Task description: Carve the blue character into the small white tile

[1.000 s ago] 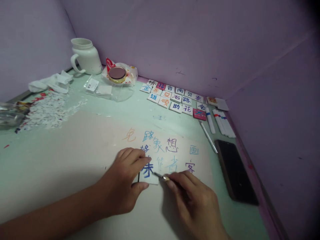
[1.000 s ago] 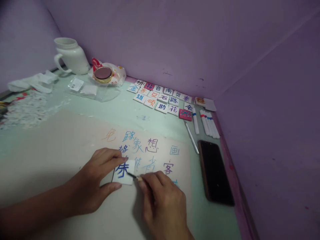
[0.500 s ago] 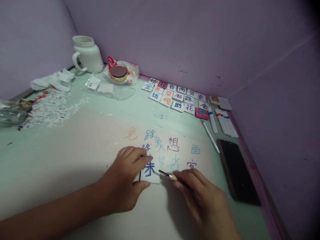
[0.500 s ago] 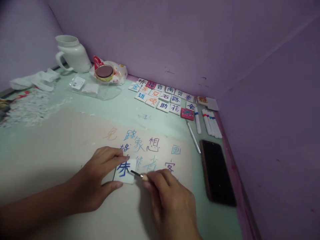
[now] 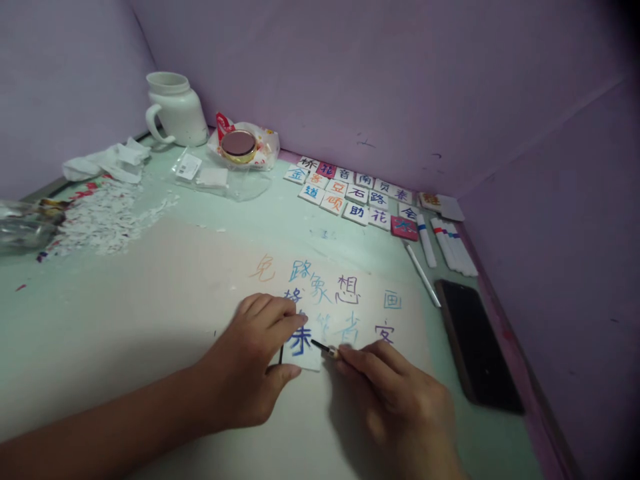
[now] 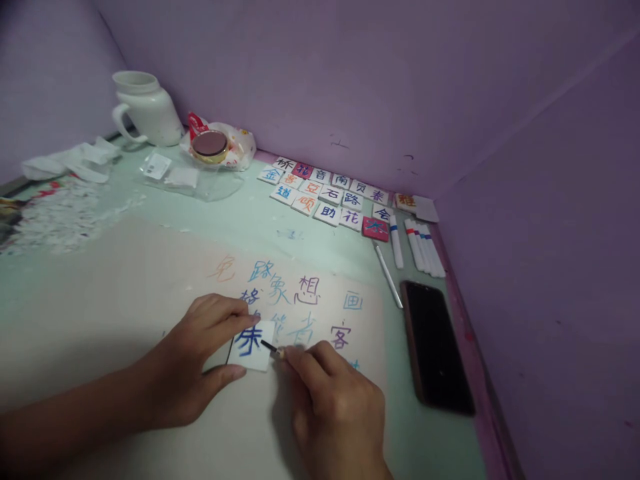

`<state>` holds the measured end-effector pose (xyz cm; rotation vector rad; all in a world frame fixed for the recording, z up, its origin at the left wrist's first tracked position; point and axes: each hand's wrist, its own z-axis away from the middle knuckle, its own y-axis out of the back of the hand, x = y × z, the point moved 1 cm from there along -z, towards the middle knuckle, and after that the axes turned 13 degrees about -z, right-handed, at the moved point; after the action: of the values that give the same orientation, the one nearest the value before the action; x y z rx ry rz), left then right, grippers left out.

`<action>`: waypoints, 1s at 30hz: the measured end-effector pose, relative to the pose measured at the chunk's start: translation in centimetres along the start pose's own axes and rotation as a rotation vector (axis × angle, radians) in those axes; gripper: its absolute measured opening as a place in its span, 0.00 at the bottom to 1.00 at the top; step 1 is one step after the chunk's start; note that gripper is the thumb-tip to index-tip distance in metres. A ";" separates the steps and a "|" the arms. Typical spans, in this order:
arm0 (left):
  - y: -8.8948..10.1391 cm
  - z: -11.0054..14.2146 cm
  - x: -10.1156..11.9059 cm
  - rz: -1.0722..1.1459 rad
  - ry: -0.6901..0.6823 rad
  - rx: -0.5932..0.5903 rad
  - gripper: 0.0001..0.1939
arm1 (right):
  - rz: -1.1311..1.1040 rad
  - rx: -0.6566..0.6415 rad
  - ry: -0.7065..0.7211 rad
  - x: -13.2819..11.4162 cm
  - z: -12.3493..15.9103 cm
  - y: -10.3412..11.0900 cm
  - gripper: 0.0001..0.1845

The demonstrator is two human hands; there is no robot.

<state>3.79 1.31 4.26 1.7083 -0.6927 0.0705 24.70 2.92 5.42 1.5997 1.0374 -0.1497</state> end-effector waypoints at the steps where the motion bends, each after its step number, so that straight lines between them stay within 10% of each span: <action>1: 0.0 0.0 0.0 0.002 0.002 -0.001 0.25 | -0.003 0.002 -0.002 0.0 -0.1 0.0 0.12; 30: 0.1 -0.4 0.1 0.065 -0.017 -0.025 0.23 | 0.014 -0.099 -0.014 -0.4 -1.7 0.6 0.15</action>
<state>3.94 1.63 4.45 1.6640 -0.7591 0.0922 24.11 4.16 6.66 1.5142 1.0073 -0.0987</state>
